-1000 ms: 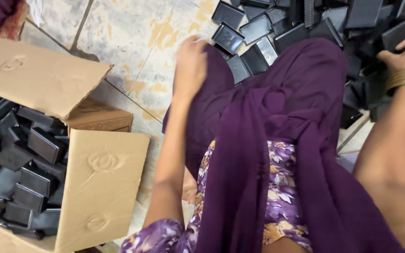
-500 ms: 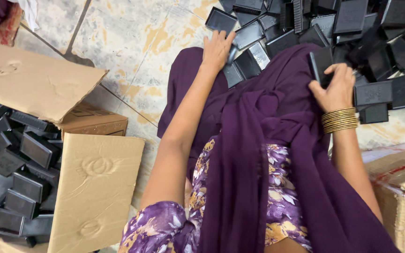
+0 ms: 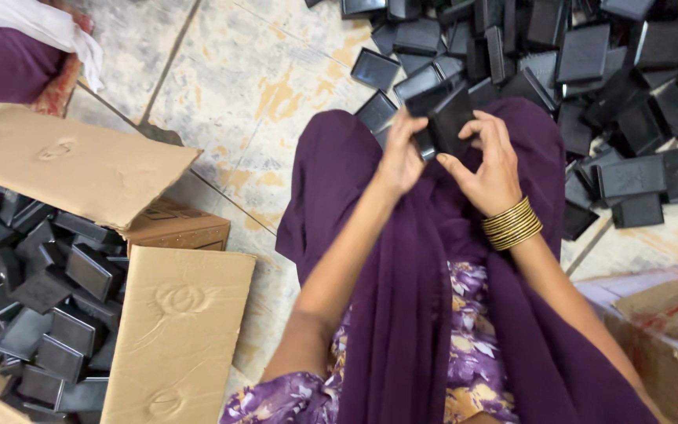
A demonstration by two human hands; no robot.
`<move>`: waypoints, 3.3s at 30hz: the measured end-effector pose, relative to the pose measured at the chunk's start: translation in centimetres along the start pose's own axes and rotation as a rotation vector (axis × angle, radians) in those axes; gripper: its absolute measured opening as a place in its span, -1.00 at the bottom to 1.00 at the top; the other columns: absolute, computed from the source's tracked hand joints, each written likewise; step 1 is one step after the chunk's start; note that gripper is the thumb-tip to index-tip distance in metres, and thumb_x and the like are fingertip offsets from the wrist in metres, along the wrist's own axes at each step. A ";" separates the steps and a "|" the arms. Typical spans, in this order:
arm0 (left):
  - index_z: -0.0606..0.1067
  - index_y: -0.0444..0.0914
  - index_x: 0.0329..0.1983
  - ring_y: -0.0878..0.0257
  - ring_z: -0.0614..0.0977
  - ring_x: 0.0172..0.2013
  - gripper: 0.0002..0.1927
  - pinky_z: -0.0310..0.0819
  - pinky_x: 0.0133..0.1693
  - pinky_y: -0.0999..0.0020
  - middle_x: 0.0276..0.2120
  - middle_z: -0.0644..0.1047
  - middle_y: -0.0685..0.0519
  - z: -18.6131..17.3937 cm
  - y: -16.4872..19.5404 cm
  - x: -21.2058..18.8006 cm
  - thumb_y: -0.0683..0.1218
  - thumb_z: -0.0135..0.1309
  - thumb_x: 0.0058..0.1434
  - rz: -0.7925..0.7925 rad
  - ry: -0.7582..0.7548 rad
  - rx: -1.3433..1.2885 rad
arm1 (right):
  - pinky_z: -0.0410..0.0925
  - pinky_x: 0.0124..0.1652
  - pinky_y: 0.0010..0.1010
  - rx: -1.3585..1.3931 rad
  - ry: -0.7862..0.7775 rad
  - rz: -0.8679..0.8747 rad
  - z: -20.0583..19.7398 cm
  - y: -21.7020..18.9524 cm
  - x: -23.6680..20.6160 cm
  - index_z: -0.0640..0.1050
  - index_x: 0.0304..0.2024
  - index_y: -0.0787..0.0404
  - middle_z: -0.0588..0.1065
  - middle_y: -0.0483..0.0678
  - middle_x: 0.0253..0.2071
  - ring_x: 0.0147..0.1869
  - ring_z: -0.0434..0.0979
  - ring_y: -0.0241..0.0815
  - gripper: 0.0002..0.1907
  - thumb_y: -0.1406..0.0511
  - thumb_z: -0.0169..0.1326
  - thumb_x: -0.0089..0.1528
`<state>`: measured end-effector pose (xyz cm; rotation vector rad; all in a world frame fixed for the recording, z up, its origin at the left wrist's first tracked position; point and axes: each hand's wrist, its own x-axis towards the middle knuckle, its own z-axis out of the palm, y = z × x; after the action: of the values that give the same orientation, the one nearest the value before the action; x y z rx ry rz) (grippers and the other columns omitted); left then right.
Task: The person sits on the floor among a large pile of black plastic boxes and stacks them one at a time, fitting a lid onto each base and placing completed stacks into nearby cardboard boxes. They repeatedly reach into the pile, pick up a base and lid, press them together, and set the stack aside or into a box.
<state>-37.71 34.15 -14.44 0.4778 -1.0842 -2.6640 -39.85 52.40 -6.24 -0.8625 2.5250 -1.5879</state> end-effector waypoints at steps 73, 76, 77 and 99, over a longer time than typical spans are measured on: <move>0.02 -0.18 0.62 0.16 0.11 0.54 -0.23 0.00 0.52 0.18 0.57 0.05 0.06 1.5 1.5 -3.5 0.28 -0.17 0.50 0.059 -0.388 0.110 | 0.45 0.28 -0.25 0.168 -0.116 -0.007 1.6 -0.1 1.2 0.29 0.43 0.41 0.30 0.13 0.26 0.34 0.51 0.02 -0.12 0.30 0.46 0.19; 0.06 -0.26 0.60 0.18 0.06 0.54 -0.24 -0.12 0.56 0.23 0.52 0.10 0.00 1.6 0.9 -3.3 0.30 -0.23 0.55 0.171 -0.317 0.253 | 0.47 0.25 -0.24 0.149 -0.097 0.086 1.7 -0.6 0.9 0.37 0.39 0.39 0.36 0.09 0.19 0.30 0.53 0.00 -0.17 0.35 0.46 0.13; 0.08 -0.29 0.60 0.19 0.05 0.54 -0.23 -0.17 0.58 0.25 0.50 0.12 -0.03 1.6 0.6 -3.1 0.31 -0.26 0.57 0.240 -0.291 0.325 | 0.48 0.25 -0.23 0.143 -0.067 0.071 1.9 -0.8 0.8 0.37 0.37 0.39 0.36 0.08 0.19 0.31 0.53 0.00 -0.18 0.35 0.47 0.14; 0.29 -0.30 0.44 0.18 0.40 0.32 -0.29 0.20 0.46 0.23 0.31 0.38 -0.03 1.3 0.6 -3.1 0.33 -0.38 0.59 0.232 -0.256 0.309 | 0.49 0.20 -0.25 0.255 -0.167 0.223 0.8 -2.2 1.1 0.38 0.38 0.36 0.46 0.02 0.17 0.30 0.55 -0.07 -0.23 0.29 0.38 0.19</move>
<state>-35.28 35.60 -12.45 0.0518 -1.5338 -2.4087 -39.56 50.50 -4.50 -0.6305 2.1588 -1.6419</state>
